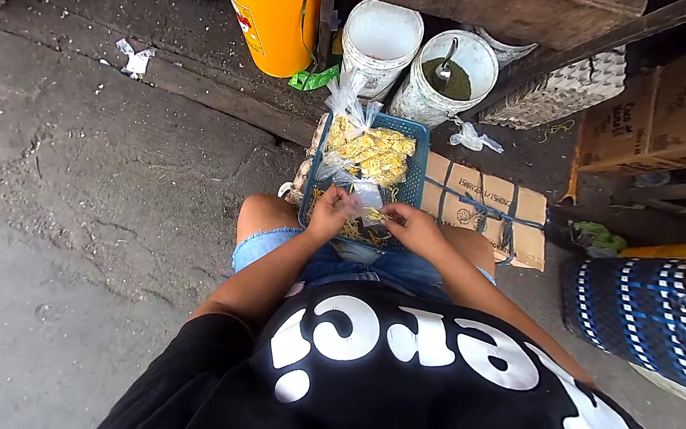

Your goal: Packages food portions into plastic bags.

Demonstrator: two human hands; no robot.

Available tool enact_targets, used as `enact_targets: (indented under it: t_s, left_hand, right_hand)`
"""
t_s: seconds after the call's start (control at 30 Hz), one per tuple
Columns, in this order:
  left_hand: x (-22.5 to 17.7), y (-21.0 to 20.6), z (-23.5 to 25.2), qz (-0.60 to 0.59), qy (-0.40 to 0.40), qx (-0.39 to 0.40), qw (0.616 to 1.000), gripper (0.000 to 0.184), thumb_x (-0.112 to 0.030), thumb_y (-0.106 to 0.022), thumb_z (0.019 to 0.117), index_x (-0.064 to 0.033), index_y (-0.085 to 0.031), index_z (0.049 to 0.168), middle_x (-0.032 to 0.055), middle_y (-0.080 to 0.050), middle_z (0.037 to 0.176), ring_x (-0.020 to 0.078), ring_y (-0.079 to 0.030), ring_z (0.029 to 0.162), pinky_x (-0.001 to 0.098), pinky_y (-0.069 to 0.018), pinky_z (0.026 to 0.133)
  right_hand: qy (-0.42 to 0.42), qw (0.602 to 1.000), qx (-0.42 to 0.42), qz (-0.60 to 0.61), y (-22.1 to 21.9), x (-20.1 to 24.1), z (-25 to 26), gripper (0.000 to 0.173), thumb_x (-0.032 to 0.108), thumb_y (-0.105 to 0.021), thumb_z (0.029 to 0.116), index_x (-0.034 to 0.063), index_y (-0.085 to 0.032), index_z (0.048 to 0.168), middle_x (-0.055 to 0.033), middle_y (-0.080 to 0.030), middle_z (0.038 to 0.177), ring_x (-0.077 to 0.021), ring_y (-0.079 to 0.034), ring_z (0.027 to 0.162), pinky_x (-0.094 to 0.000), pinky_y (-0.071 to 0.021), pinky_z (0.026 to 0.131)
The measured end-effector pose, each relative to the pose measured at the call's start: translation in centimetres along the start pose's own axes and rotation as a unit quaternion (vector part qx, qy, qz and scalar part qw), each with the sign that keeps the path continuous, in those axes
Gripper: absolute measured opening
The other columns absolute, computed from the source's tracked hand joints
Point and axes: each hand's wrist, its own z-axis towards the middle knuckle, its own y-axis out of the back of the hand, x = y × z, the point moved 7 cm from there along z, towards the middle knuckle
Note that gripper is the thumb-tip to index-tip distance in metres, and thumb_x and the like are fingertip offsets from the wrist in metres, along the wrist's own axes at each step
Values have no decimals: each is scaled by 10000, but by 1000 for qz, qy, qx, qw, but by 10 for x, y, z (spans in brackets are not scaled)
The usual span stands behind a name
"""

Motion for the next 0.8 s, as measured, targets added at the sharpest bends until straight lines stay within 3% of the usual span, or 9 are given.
enact_targets:
  t_s: [0.17,0.3,0.43,0.53,0.63,0.8]
  left_hand:
    - [0,-4,4,23,28,49,998,362,-62,-692,950,60,-571,1269,167,-681,1113,169,-680,1009,355,-559,944]
    - [-1,-7,4,41,29,80,996,332,-86,-729,926,42,-622,1213,140,-699,1099,150,-679,1012,344,-555,935]
    - [-9,-17,5,93,29,120,988,322,-113,-772,893,29,-667,1163,177,-676,1157,235,-656,1075,421,-531,970]
    - [-12,-33,11,120,23,156,980,368,-129,-792,883,25,-663,1192,200,-663,1192,273,-641,1120,446,-516,992]
    - [-23,-45,17,115,15,181,977,375,-134,-806,871,22,-665,1181,198,-660,1174,275,-634,1117,438,-513,988]
    - [-34,-51,23,113,14,199,973,373,-116,-810,867,14,-657,1181,197,-651,1158,269,-639,1073,436,-528,939]
  right_hand:
    - [44,993,-60,90,17,8,-22,268,202,-626,1001,55,-723,1203,-87,-726,1092,-58,-667,895,-218,-546,820]
    - [78,982,-75,155,35,33,-32,238,181,-639,984,50,-718,1167,-5,-721,967,33,-633,789,-139,-527,736]
    - [141,969,-96,178,60,64,-43,228,149,-643,973,42,-709,1163,29,-715,940,29,-642,785,-143,-547,748]
    - [159,962,-114,190,77,76,-45,218,111,-624,972,52,-696,1170,40,-718,956,15,-659,809,-162,-563,770]
    - [143,955,-111,233,83,74,-43,219,66,-578,965,67,-669,1164,43,-719,978,-24,-686,881,-216,-580,836]
    - [68,946,-71,310,72,50,-43,216,14,-505,974,27,-629,1151,-38,-741,1006,-149,-748,894,-329,-643,833]
